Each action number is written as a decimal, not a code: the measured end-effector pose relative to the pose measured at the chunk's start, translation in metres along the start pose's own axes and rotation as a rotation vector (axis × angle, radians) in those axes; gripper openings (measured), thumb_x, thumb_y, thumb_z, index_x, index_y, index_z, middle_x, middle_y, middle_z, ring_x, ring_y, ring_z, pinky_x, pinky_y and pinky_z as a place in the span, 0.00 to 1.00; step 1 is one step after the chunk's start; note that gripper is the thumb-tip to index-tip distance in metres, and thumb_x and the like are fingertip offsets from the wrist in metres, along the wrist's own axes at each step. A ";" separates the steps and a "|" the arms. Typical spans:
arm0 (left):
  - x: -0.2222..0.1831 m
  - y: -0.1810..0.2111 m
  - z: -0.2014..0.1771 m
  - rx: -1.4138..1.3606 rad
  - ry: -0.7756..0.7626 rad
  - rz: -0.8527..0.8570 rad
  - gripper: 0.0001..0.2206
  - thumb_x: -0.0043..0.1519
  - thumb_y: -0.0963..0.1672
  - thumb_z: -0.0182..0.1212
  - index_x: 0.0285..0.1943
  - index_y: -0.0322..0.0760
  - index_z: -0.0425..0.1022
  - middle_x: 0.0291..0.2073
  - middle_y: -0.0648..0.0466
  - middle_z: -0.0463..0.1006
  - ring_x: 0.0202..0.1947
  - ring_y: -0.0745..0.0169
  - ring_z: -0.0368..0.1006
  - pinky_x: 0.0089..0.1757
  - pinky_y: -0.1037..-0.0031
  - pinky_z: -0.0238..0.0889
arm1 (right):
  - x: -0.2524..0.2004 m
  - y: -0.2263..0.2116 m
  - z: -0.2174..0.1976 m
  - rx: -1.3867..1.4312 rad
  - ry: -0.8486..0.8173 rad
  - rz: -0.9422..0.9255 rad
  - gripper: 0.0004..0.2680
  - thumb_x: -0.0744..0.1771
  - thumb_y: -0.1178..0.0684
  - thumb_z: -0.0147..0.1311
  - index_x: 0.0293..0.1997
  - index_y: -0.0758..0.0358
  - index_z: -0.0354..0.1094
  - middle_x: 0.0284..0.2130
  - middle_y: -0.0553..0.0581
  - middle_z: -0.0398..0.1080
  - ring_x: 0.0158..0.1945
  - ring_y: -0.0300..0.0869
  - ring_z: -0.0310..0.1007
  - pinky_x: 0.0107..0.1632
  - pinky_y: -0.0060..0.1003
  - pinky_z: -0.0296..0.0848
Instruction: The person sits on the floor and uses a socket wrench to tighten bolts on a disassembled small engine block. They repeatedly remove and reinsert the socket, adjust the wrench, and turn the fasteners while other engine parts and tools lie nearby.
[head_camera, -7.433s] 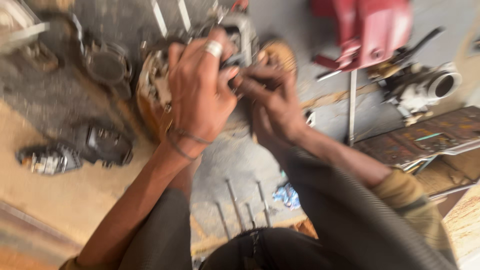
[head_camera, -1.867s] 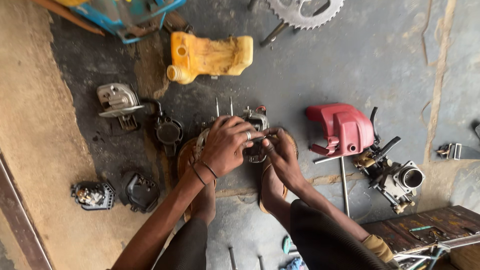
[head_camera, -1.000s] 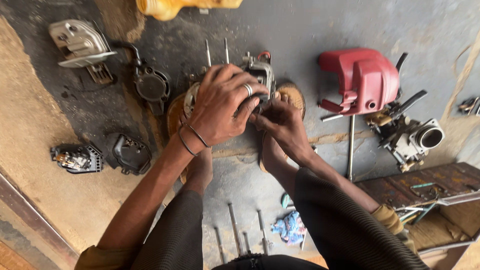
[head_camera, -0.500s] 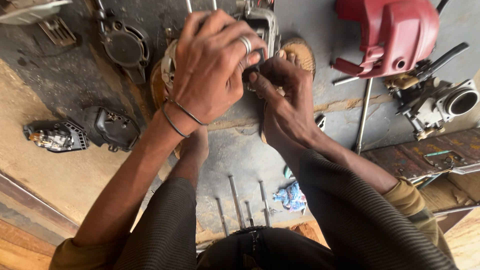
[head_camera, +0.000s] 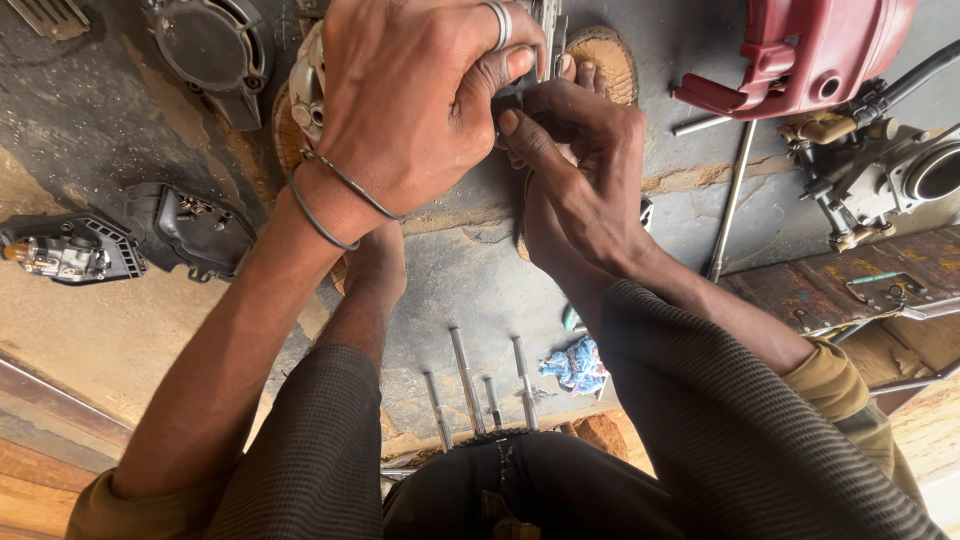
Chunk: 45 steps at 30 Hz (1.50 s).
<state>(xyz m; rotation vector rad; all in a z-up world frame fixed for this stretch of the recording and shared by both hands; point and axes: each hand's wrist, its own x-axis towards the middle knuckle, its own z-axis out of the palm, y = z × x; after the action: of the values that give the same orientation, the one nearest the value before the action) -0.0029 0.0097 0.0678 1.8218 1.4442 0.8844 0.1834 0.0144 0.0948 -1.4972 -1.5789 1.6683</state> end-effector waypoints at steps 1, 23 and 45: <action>-0.001 -0.001 0.000 0.040 0.018 0.021 0.05 0.68 0.39 0.60 0.45 0.42 0.82 0.36 0.57 0.80 0.38 0.55 0.71 0.44 0.57 0.56 | 0.000 0.001 0.000 0.011 -0.002 0.026 0.05 0.70 0.60 0.57 0.44 0.73 0.74 0.33 0.58 0.78 0.38 0.36 0.76 0.45 0.30 0.73; -0.004 -0.002 0.007 0.065 0.109 0.065 0.07 0.67 0.38 0.59 0.41 0.44 0.81 0.38 0.61 0.79 0.38 0.56 0.71 0.44 0.57 0.55 | 0.005 0.027 -0.008 0.184 -0.069 0.058 0.01 0.68 0.65 0.55 0.41 0.72 0.71 0.35 0.56 0.76 0.40 0.36 0.77 0.48 0.31 0.77; -0.007 -0.007 0.008 0.041 0.007 -0.063 0.10 0.66 0.38 0.59 0.47 0.47 0.84 0.37 0.59 0.80 0.35 0.57 0.71 0.40 0.59 0.57 | 0.002 0.024 -0.010 0.231 -0.119 0.047 0.03 0.73 0.63 0.57 0.50 0.73 0.70 0.41 0.59 0.75 0.44 0.39 0.78 0.52 0.34 0.79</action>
<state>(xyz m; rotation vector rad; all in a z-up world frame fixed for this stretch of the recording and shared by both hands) -0.0016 0.0034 0.0565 1.7945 1.5261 0.8360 0.2000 0.0141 0.0747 -1.3488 -1.3628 1.9247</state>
